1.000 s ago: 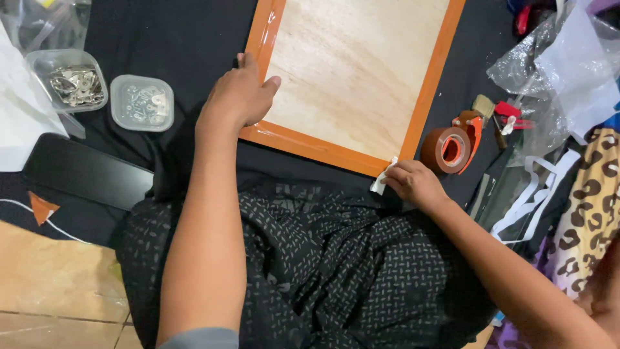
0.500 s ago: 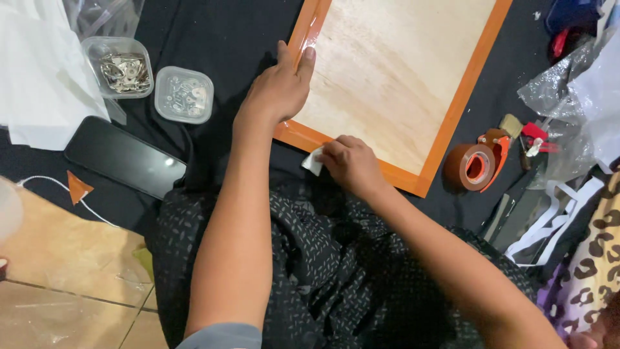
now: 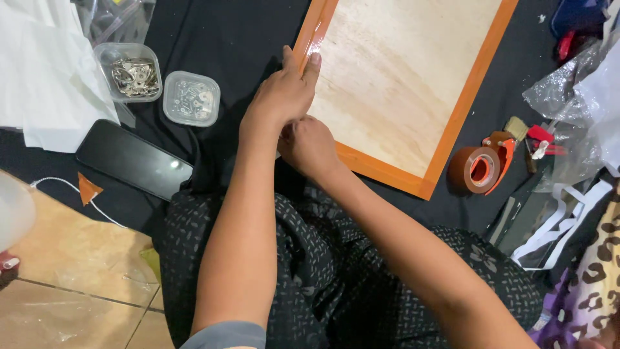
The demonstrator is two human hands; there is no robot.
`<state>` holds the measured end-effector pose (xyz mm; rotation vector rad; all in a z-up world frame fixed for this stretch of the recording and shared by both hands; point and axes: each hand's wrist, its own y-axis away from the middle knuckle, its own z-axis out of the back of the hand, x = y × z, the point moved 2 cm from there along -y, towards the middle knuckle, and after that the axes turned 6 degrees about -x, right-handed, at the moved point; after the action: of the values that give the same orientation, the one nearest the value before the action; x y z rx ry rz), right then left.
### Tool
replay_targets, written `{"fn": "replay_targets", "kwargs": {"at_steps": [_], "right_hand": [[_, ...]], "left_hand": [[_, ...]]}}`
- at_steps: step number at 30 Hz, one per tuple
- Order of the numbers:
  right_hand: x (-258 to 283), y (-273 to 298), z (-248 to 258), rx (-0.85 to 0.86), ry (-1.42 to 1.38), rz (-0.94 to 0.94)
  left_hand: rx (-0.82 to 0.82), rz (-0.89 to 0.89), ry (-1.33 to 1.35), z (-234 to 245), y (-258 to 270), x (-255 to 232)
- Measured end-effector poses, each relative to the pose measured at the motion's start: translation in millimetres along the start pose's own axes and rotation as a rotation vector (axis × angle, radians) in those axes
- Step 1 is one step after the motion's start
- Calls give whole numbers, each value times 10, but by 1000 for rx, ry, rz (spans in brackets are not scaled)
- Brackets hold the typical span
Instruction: Apply adhesive tape to the edges of a wooden panel and wipe the surface clean
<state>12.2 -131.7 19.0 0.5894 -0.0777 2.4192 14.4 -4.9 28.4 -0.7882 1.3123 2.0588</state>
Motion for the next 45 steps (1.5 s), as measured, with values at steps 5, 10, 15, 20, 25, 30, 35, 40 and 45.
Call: {"fn": "replay_targets", "kwargs": {"at_steps": [5, 10, 15, 20, 25, 30, 35, 40, 45], "right_hand": [[-23, -17, -112, -3, 28, 21], [37, 127, 1, -136, -26, 251], [-65, 160, -217, -204, 61, 299], [52, 138, -89, -203, 34, 298], [21, 167, 149, -207, -30, 161], [182, 208, 165, -354, -93, 5], [92, 609, -11, -153, -62, 281], [82, 482, 80, -217, -49, 397], [171, 136, 136, -415, -37, 356]], "left_hand": [[-41, -72, -30, -71, -92, 78], [-36, -27, -8, -38, -64, 73], [-46, -68, -7, -85, -123, 92], [-188, -113, 182, 56, -142, 155], [-529, -330, 536, 299, -24, 84], [-560, -346, 630, 374, 59, 8], [-556, -312, 678, 415, 102, -40], [-556, -387, 686, 414, 158, -56], [-546, -350, 643, 429, 160, -91]]}}
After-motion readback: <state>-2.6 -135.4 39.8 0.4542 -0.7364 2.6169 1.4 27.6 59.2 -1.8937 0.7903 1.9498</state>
